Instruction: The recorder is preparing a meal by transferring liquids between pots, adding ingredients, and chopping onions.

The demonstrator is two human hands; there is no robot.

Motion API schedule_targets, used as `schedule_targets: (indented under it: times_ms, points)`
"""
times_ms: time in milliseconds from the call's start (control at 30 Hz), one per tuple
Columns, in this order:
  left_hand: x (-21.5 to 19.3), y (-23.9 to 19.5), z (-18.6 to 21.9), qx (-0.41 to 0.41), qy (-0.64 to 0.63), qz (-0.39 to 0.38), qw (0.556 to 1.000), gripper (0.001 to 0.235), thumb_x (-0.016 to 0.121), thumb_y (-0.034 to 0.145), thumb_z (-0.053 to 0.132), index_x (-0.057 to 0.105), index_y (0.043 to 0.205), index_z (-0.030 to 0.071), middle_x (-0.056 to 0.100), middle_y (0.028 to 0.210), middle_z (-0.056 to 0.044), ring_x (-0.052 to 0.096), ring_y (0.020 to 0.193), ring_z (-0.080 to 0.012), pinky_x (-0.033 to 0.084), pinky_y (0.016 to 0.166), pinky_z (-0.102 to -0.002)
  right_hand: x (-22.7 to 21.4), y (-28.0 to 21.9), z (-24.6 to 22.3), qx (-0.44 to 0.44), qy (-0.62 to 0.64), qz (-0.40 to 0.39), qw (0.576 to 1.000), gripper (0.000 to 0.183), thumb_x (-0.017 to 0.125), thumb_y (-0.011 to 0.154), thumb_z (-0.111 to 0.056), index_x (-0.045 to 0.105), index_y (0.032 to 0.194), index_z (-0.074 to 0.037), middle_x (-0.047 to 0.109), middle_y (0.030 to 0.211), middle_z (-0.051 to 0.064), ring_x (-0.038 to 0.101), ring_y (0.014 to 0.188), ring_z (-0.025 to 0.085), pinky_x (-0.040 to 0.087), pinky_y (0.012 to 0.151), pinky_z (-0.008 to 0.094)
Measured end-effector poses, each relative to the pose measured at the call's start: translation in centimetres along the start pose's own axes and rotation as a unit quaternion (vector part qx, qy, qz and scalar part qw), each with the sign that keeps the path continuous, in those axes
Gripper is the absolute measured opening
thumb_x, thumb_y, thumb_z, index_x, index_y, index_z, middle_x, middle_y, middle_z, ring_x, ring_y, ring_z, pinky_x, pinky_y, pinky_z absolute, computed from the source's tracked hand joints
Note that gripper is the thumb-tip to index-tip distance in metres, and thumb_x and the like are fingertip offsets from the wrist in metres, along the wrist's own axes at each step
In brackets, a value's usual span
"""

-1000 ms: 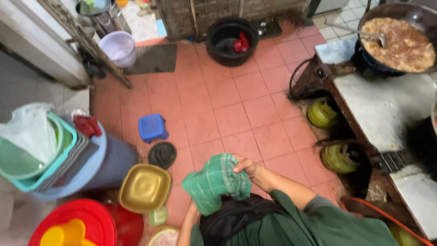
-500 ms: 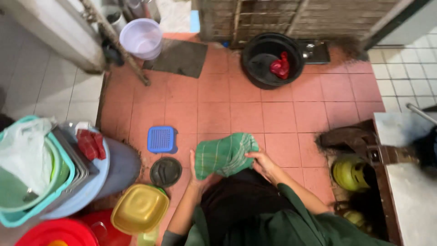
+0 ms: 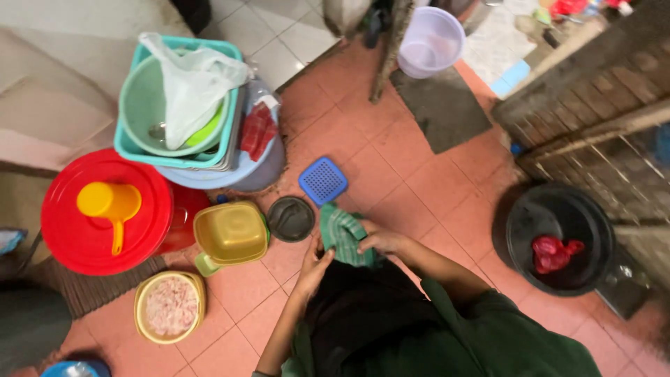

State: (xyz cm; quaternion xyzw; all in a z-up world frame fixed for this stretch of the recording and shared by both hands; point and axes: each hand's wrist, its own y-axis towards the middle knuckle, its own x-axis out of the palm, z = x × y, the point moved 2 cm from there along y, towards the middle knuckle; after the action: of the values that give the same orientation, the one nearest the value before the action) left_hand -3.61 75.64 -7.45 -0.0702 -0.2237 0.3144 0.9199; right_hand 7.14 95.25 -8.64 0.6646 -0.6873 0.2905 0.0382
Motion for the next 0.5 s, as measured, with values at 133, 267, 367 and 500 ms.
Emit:
schedule_targets:
  times_ms: [133, 267, 367, 500]
  points:
    - [-4.4, 0.7, -2.9, -0.001, -0.027, 0.104, 0.994, 0.034, 0.066, 0.099, 0.016, 0.060, 0.130, 0.003, 0.067, 0.117, -0.006, 0.060, 0.106, -0.0139, 0.048, 0.095, -0.030, 0.0, 10.3, -2.4, 0.071, -0.056, -0.124, 0.988, 0.062, 0.072, 0.075, -0.009, 0.059, 0.136, -0.004, 0.070, 0.116, 0.003, 0.066, 0.106, 0.015, 0.053, 0.094, 0.032]
    - [-7.1, 0.4, -3.2, 0.044, -0.009, 0.292, 0.955, 0.019, 0.065, 0.102, 0.014, 0.066, 0.114, -0.001, 0.066, 0.099, -0.003, 0.056, 0.088, -0.0109, 0.047, 0.080, -0.028, -6.2, 23.1, 0.4, 0.061, -0.243, -0.079, 0.965, 0.048, 0.073, 0.091, -0.033, 0.067, 0.131, -0.005, 0.073, 0.118, 0.008, 0.068, 0.108, 0.018, 0.054, 0.095, 0.033]
    - [-8.9, -0.4, -3.6, 0.027, 0.066, 0.423, 0.903, 0.017, 0.064, 0.100, 0.015, 0.064, 0.109, 0.001, 0.066, 0.089, -0.005, 0.055, 0.076, -0.0129, 0.048, 0.068, -0.030, -8.3, 31.4, -1.3, -0.021, -0.455, -0.035, 0.889, 0.050, 0.075, 0.092, -0.038, 0.067, 0.129, -0.006, 0.070, 0.128, 0.014, 0.067, 0.118, 0.028, 0.054, 0.100, 0.038]
    - [-8.6, -0.9, -4.3, -0.078, 0.224, 0.582, 0.778, 0.027, 0.065, 0.096, 0.020, 0.056, 0.117, 0.004, 0.069, 0.079, -0.019, 0.064, 0.065, -0.0280, 0.052, 0.059, -0.041, -9.9, 43.9, -2.5, -0.166, -0.671, -0.049, 0.721, 0.071, 0.079, 0.077, -0.027, 0.054, 0.139, -0.004, 0.039, 0.153, 0.024, 0.052, 0.124, 0.048, 0.048, 0.099, 0.051]
